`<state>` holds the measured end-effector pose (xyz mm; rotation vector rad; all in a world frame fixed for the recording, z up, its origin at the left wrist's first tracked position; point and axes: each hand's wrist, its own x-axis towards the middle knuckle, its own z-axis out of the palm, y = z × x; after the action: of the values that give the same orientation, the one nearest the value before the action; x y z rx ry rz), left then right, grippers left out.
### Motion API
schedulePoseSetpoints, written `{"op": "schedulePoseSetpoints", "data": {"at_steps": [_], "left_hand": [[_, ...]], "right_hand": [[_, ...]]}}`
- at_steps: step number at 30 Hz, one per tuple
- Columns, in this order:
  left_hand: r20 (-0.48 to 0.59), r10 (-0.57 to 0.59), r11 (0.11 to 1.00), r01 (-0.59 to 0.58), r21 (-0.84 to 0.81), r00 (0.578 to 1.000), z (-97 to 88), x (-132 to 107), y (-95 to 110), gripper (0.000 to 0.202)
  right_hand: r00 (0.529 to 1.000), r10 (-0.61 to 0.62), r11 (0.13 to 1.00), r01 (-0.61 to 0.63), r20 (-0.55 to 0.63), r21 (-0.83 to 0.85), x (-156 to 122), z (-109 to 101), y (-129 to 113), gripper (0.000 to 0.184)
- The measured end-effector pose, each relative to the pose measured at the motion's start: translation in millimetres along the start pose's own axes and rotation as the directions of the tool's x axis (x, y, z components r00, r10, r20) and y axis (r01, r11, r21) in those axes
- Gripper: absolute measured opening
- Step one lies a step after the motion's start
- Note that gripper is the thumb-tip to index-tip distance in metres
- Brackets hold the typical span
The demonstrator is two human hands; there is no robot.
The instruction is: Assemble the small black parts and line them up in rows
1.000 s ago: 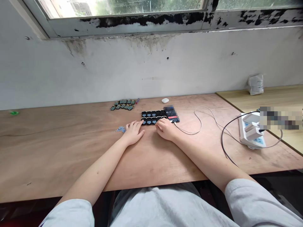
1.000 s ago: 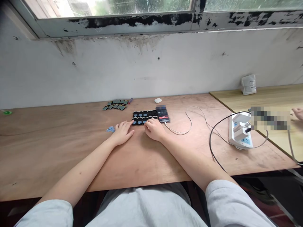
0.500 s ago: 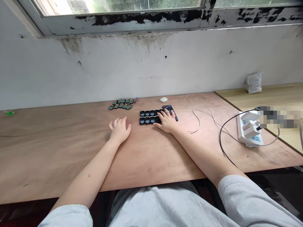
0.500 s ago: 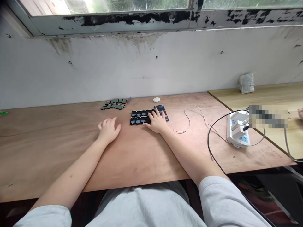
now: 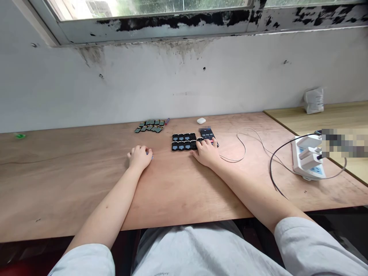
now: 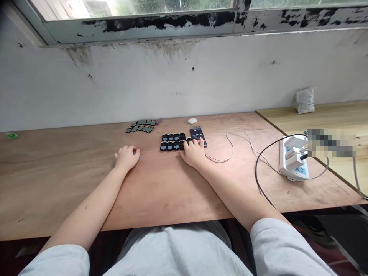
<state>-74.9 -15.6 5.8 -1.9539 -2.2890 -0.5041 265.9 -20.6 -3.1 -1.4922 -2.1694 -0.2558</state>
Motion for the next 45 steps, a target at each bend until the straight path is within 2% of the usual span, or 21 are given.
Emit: {"op": "schedulePoseSetpoints", "data": {"at_steps": [6, 9, 12, 15, 17, 19, 23, 25, 32, 34, 38, 41, 45], "left_hand": [[0.055, 0.063, 0.996, -0.066, 0.058, 0.997, -1.7, 2.5, -4.1, 0.033], [0.078, 0.161, 0.985, -0.165, 0.055, 0.984, 0.3, 5.0, -9.4, 0.032], [0.078, 0.262, 0.964, -0.264, 0.023, 0.962, 1.4, 7.7, -15.5, 0.031], [0.083, 0.359, 0.933, -0.355, -0.062, 0.929, 0.2, 12.1, -23.9, 0.030], [0.076, 0.396, 0.914, -0.384, -0.132, 0.915, -1.9, 15.3, -30.6, 0.030], [0.073, 0.402, 0.905, -0.384, -0.183, 0.913, -4.6, 17.8, -37.0, 0.031], [0.109, 0.433, 0.886, -0.401, -0.232, 0.895, -10.8, 19.1, -44.3, 0.035], [0.124, 0.433, 0.886, -0.395, -0.244, 0.893, -13.3, 19.0, -44.9, 0.035], [0.124, 0.407, 0.892, -0.365, -0.268, 0.905, -16.5, 20.1, -47.2, 0.017], [0.128, 0.367, 0.902, -0.318, -0.293, 0.922, -16.1, 19.7, -48.7, 0.020], [0.124, 0.279, 0.908, -0.219, -0.358, 0.952, -13.7, 19.3, -51.3, 0.039], [0.090, 0.260, 0.904, -0.210, -0.372, 0.961, -11.7, 22.4, -54.4, 0.037], [-0.012, 0.200, 0.891, -0.187, -0.414, 0.980, -10.5, 26.2, -52.9, 0.034]], "right_hand": [[0.998, -0.002, 1.000, 0.000, -0.061, -0.027, -1.3, -8.1, -5.5, 0.038], [0.995, -0.013, 1.000, 0.012, -0.103, -0.019, -1.6, -8.6, -5.7, 0.037], [0.996, -0.003, 1.000, 0.003, -0.087, -0.006, -1.6, -8.4, -5.8, 0.040], [0.992, -0.124, 0.991, 0.126, -0.031, 0.054, -0.8, -11.0, -5.7, 0.042], [0.959, -0.283, 0.948, 0.278, 0.011, 0.153, -0.6, -14.5, -6.5, 0.040], [0.907, -0.420, 0.876, 0.395, 0.038, 0.276, -1.2, -18.1, -8.6, 0.035], [0.808, -0.580, 0.742, 0.470, 0.104, 0.478, -3.3, -21.2, -14.4, 0.025], [0.781, -0.610, 0.718, 0.473, 0.134, 0.511, -4.1, -20.3, -15.9, 0.023], [0.816, -0.553, 0.784, 0.441, 0.168, 0.437, -4.6, -13.9, -12.3, 0.032], [0.823, -0.543, 0.788, 0.430, 0.169, 0.440, -3.8, -11.9, -11.2, 0.031], [0.841, -0.514, 0.801, 0.401, 0.167, 0.446, -2.5, -8.8, -10.7, 0.035], [0.853, -0.495, 0.809, 0.384, 0.165, 0.445, -2.1, -7.6, -10.8, 0.040], [0.855, -0.495, 0.804, 0.382, 0.155, 0.456, -1.8, -5.2, -9.8, 0.038]]}}
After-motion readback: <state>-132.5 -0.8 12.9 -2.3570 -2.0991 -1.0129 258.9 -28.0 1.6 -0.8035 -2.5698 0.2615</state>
